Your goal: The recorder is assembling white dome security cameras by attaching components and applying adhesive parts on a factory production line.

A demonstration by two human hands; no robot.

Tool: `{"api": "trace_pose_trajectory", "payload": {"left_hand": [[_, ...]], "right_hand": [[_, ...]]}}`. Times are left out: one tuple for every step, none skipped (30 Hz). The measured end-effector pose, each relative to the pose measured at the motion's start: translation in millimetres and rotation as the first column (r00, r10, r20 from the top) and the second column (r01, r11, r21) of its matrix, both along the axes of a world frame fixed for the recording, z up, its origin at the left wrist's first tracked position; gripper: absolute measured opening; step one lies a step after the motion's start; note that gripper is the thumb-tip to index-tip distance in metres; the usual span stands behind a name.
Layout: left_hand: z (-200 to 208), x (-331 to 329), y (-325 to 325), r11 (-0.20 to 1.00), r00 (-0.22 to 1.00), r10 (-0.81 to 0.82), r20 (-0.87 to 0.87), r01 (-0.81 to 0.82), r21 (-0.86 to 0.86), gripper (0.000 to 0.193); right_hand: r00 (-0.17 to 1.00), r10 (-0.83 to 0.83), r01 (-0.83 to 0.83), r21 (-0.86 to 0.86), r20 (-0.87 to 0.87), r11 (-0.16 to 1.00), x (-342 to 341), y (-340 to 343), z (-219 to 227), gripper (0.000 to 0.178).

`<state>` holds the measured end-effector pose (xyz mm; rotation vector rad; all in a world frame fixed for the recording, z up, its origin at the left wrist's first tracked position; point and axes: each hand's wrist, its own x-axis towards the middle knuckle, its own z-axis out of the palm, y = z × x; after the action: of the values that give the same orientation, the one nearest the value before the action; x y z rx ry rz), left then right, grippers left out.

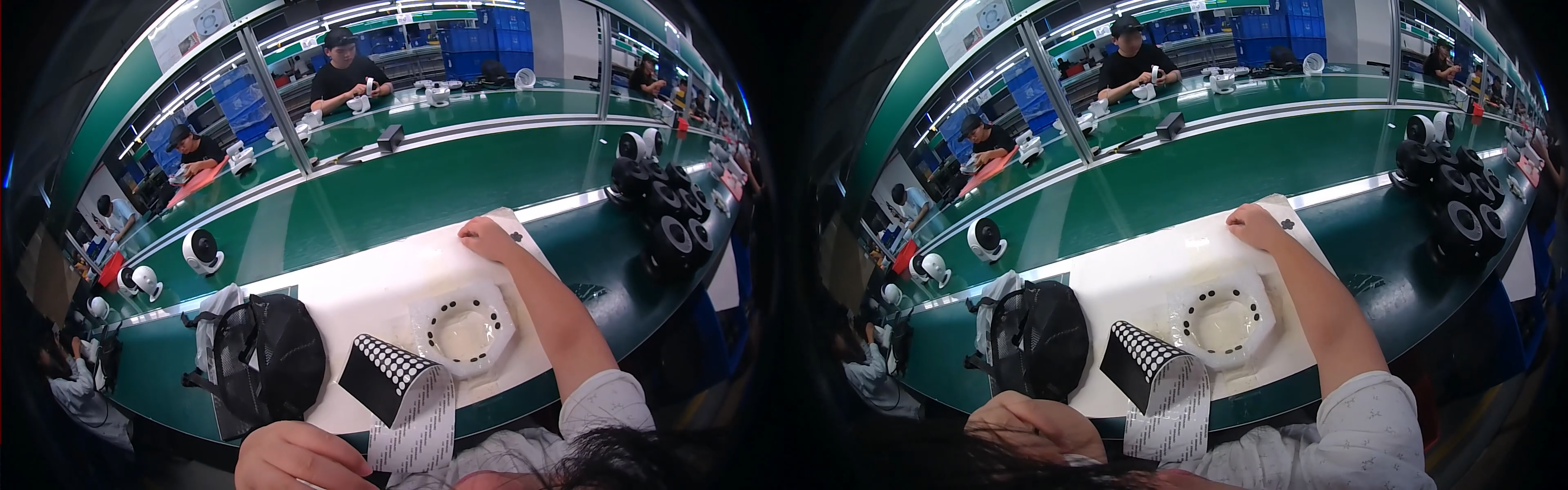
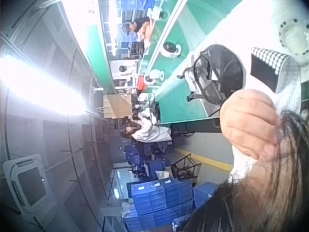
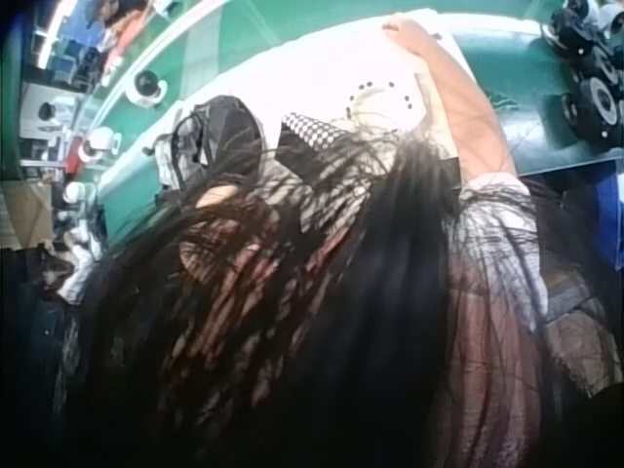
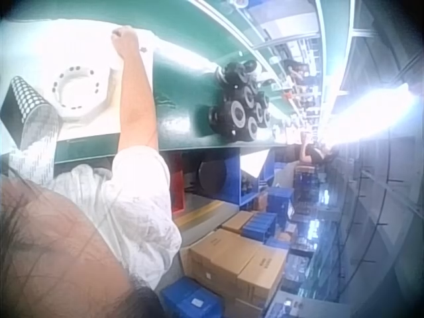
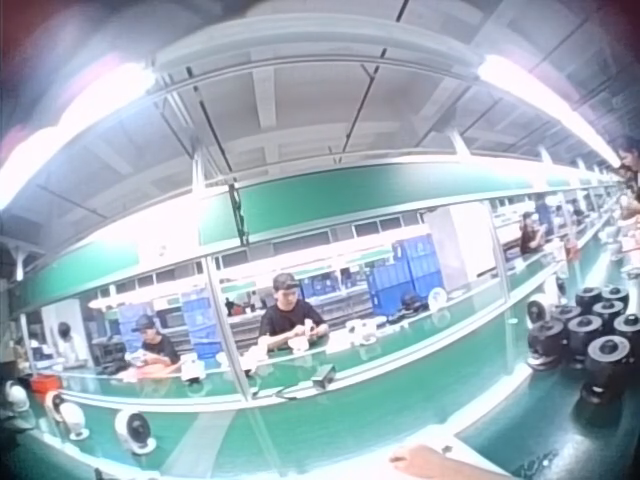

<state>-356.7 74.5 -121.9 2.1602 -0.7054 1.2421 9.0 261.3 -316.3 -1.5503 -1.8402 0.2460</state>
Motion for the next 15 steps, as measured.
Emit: {"api": "trace_pose_trajectory", "payload": {"left_hand": [[1.5, -0.2, -1.6, 1.0, 1.0, 0.002, -0.001, -0.002, 0.005, 0.018], [2.5, 0.0, -2.6, 1.0, 1.0, 0.004, -0.001, -0.004, 0.008, 0.018], [2.9, 0.3, -3.0, 1.0, 1.0, 0.005, -0.001, -0.005, 0.01, 0.018], [3.2, 0.2, -3.2, 1.0, 1.0, 0.007, -0.001, -0.007, 0.013, 0.018], [3.3, 0.1, -3.2, 1.0, 1.0, 0.009, -0.001, -0.009, 0.014, 0.018], [3.1, 0.0, -3.1, 1.0, 1.0, 0.011, -0.001, -0.011, 0.015, 0.018], [3.1, 0.0, -2.8, 1.0, 1.0, 0.013, 0.0, -0.013, 0.016, 0.018], [3.0, 0.0, -2.4, 1.0, 1.0, 0.015, 0.0, -0.015, 0.017, 0.018], [2.8, -0.1, -2.1, 1.0, 1.0, 0.017, 0.0, -0.017, 0.018, 0.018], [2.6, 0.0, -1.5, 1.0, 1.0, 0.017, 0.002, -0.017, 0.019, 0.018], [2.3, 0.2, -0.8, 1.0, 1.0, 0.016, 0.003, -0.016, 0.02, 0.018], [2.1, 0.4, -0.2, 1.0, 1.0, 0.016, 0.003, -0.016, 0.021, 0.018], [1.7, 0.1, 0.6, 1.0, 1.0, 0.018, 0.003, -0.018, 0.021, 0.018], [1.3, -0.3, 1.3, 1.0, 1.0, 0.02, 0.002, -0.02, 0.022, 0.018], [0.9, -0.6, 2.1, 1.0, 1.0, 0.022, 0.001, -0.022, 0.022, 0.017]], "right_hand": [[1.0, 0.002, -0.002, 0.001, 0.002, 1.0, 0.0, -1.1, 1.8, 0.016], [1.0, 0.004, -0.004, 0.001, 0.005, 1.0, 0.0, -1.9, 3.0, 0.016], [1.0, 0.004, -0.004, 0.002, 0.004, 1.0, -0.3, -2.6, 3.6, 0.016], [1.0, 0.005, -0.005, 0.007, 0.004, 1.0, -0.6, -3.0, 4.1, 0.016], [1.0, 0.007, -0.007, 0.011, 0.005, 1.0, -0.9, -3.1, 4.1, 0.016], [1.0, 0.008, -0.008, 0.01, 0.005, 1.0, -1.1, -2.8, 3.4, 0.016], [1.0, 0.01, -0.01, 0.015, 0.002, 1.0, -0.5, -2.3, 2.6, 0.016], [1.0, 0.013, -0.013, 0.019, 0.0, 1.0, 0.0, -1.9, 2.0, 0.016], [1.0, 0.014, -0.014, 0.018, 0.0, 1.0, 0.4, -1.7, 1.5, 0.016], [1.0, 0.017, -0.017, 0.02, 0.002, 1.0, 1.7, -1.9, 1.6, 0.015], [1.0, 0.019, -0.019, 0.023, 0.004, 1.0, 2.6, -2.2, 1.7, 0.015], [1.0, 0.018, -0.018, 0.022, 0.005, 1.0, 3.0, -2.7, 2.2, 0.015], [1.0, 0.019, -0.019, 0.025, 0.002, 1.0, 1.9, -2.7, 2.3, 0.015], [1.0, 0.02, -0.02, 0.027, 0.0, 0.999, 1.1, -2.5, 2.2, 0.015], [1.0, 0.021, -0.02, 0.027, -0.001, 0.999, 0.7, -1.7, 1.4, 0.015]]}}
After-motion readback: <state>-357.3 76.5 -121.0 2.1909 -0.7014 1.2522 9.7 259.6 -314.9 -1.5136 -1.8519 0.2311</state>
